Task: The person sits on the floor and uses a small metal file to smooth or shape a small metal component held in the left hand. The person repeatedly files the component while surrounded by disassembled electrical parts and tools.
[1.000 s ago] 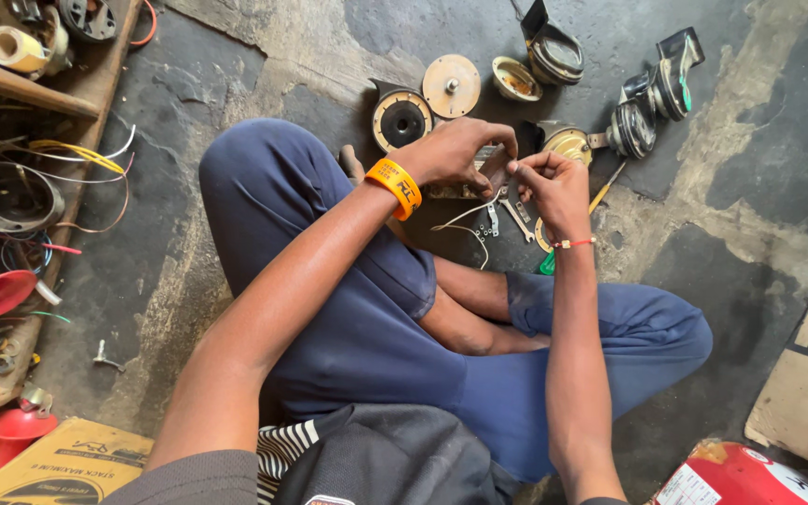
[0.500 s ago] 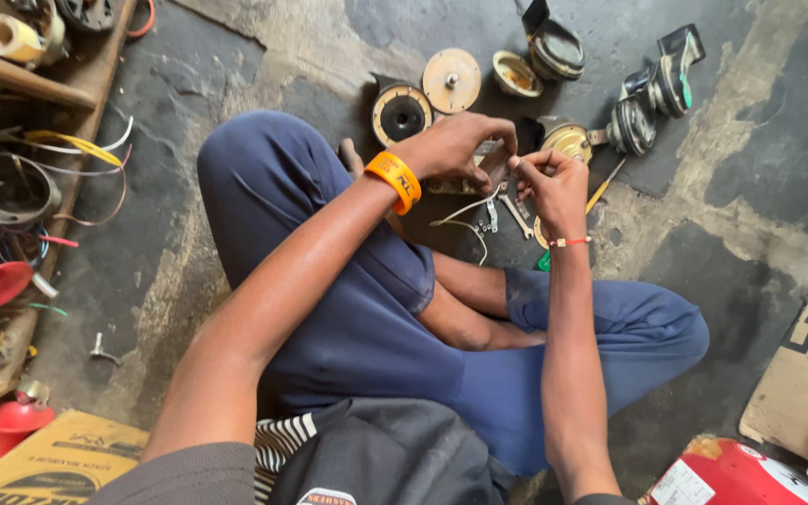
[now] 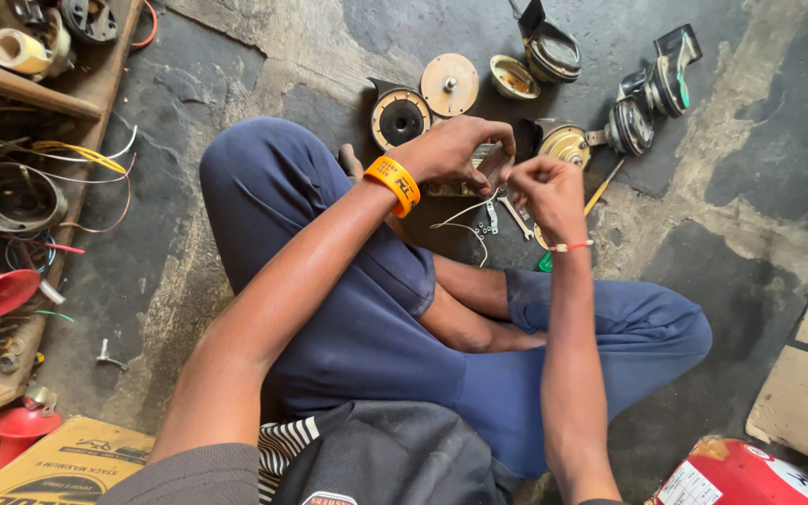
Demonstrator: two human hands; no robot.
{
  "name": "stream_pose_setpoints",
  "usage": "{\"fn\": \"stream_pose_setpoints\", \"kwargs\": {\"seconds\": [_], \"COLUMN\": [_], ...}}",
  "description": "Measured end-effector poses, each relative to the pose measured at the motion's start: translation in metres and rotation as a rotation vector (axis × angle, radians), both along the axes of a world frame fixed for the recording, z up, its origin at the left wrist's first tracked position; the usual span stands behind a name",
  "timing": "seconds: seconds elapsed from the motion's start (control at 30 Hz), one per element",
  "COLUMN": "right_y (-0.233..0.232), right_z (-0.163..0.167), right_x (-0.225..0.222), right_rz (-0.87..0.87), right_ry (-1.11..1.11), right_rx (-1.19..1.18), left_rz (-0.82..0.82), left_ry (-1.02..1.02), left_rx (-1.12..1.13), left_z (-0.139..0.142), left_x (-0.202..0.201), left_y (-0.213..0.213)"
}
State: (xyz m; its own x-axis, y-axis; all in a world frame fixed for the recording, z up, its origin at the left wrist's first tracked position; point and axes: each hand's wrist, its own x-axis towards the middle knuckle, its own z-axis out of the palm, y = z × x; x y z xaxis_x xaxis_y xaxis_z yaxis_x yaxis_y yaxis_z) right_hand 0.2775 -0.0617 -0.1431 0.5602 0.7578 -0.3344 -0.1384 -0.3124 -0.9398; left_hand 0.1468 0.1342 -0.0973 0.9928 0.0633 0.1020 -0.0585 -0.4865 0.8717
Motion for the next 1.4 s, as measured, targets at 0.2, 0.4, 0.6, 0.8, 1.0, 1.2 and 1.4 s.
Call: {"fn": "stream_pose_setpoints", "kwargs": {"seconds": [0.2,0.4,0.6,0.8,1.0,1.2,1.4], "right_y": [0.0040,0.0060,0.0044,0.0069,0.0077,0.0075,0.0076], "right_z": [0.0023,0.0032,0.0046,0.0023,0.0017,0.0034,0.0055], "right_x": [0.0029,0.0025,0.0024,0.0044,0.0060,0.0047,0.0032], "right_rz": [-0.050,-0.070,-0.058,-0.053,0.039,0.058,0.092], "right_ry": [-0.010,-0.001,-0.047,-0.055,-0.027,-0.014,-0.026], "right_rx": [-0.005,0.013,-0.009,0.001,0.038,-0.033,-0.104], "left_rz": [0.009,0.001,0.009,0.003,-0.001,0.013,-0.004], "left_ry": [-0.030,0.013,0.031,-0.021,-0.004,-0.011,-0.002], "left_rx": [0.012,0.002,0.016,-0.015,0.002,-0.004,0.018], "left_z": [0.0007,0.0020,0.0011,0.0008,0.0018,0.0003,0.0030], "left_x": [-0.0009,-0.0003,0.0005,0.0004,-0.0002,-0.0010,0.0007], "left_y": [-0.0016,-0.0008,-0.0007,-0.0004,0.0009,-0.0010,0.0007]}}
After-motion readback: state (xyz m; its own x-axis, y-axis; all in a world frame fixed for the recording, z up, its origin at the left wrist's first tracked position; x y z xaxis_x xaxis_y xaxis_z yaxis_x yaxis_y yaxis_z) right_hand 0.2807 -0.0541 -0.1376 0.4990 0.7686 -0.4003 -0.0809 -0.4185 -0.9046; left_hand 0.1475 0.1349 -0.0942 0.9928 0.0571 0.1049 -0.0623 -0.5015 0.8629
